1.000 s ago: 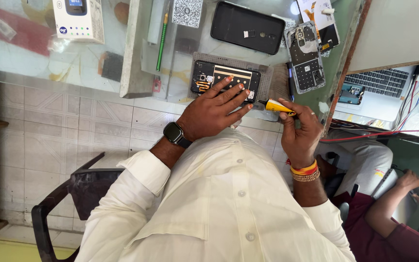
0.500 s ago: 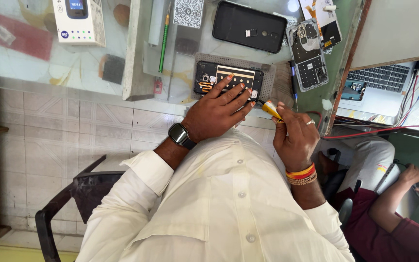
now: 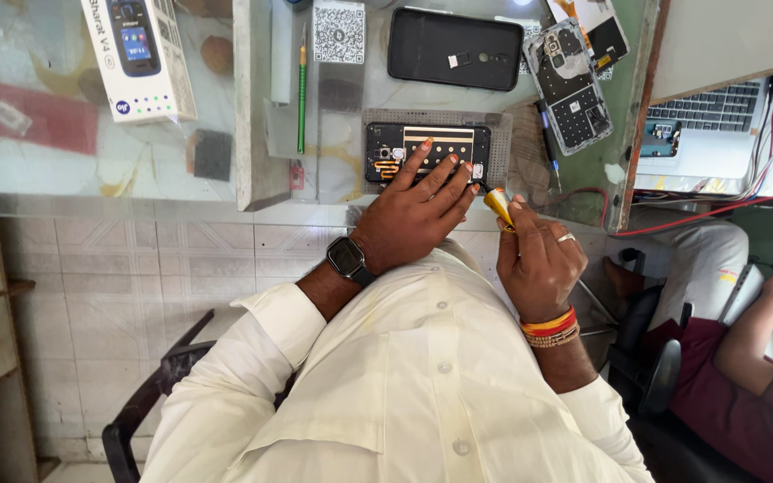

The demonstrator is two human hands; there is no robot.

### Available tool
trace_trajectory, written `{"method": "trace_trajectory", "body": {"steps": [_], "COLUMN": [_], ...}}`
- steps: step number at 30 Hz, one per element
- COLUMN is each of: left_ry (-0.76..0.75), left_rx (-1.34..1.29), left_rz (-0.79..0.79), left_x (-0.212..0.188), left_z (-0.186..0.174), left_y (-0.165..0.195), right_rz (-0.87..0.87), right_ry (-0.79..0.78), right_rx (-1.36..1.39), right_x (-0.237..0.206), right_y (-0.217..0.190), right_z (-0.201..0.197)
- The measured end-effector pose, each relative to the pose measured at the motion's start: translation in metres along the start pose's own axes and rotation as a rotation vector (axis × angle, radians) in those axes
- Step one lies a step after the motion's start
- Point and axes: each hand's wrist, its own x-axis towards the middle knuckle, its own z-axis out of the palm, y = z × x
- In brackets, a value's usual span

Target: The person applies adhesive to the internal frame of a disassembled smartphone, then places the back cover onto the chassis and presses the edges to secure it. The person then uses a thin wire to run along the seam of the phone to ensure the cover is sealed.

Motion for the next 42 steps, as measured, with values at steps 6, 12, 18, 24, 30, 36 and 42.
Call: {"method": "trace_trajectory", "body": {"steps": [6, 12, 18, 24, 30, 36, 42], "left_ry": [-0.004, -0.029, -0.038, -0.027, -0.033, -0.033, -0.034], "left_rx": [-0.003, -0.002, -0.021, -0.010, -0.012, -0.015, 0.002], "left_rz": [0.011, 0.023, 0.026, 0.036, 0.028, 0.026, 0.034], "left_x": [-0.005, -0.008, -0.009, -0.011, -0.011, -0.011, -0.011], "left_z": [0.001, -0.001, 0.000, 0.001, 0.003, 0.003, 0.000], "left_y": [-0.003, -0.005, -0.007, -0.008, -0.007, -0.006, -0.006], "right_rz": [0.053, 0.090, 0.081, 0.072, 0.080, 0.083, 0.083], "right_ry": [0.026, 0.044, 0.058, 0.081, 0.109, 0.103, 0.093], "right_rx": [-0.048, -0.071, -0.090, -0.079, -0.071, -0.066, -0.063], "right_x": [-0.005, -0.003, -0.003, -0.005, -0.007, -0.008, -0.007], "right_y": [-0.016, -0.027, -0.036, -0.038, -0.036, -0.035, -0.037], "right_z": [0.007, 0.009, 0.010, 0.014, 0.015, 0.016, 0.013]}}
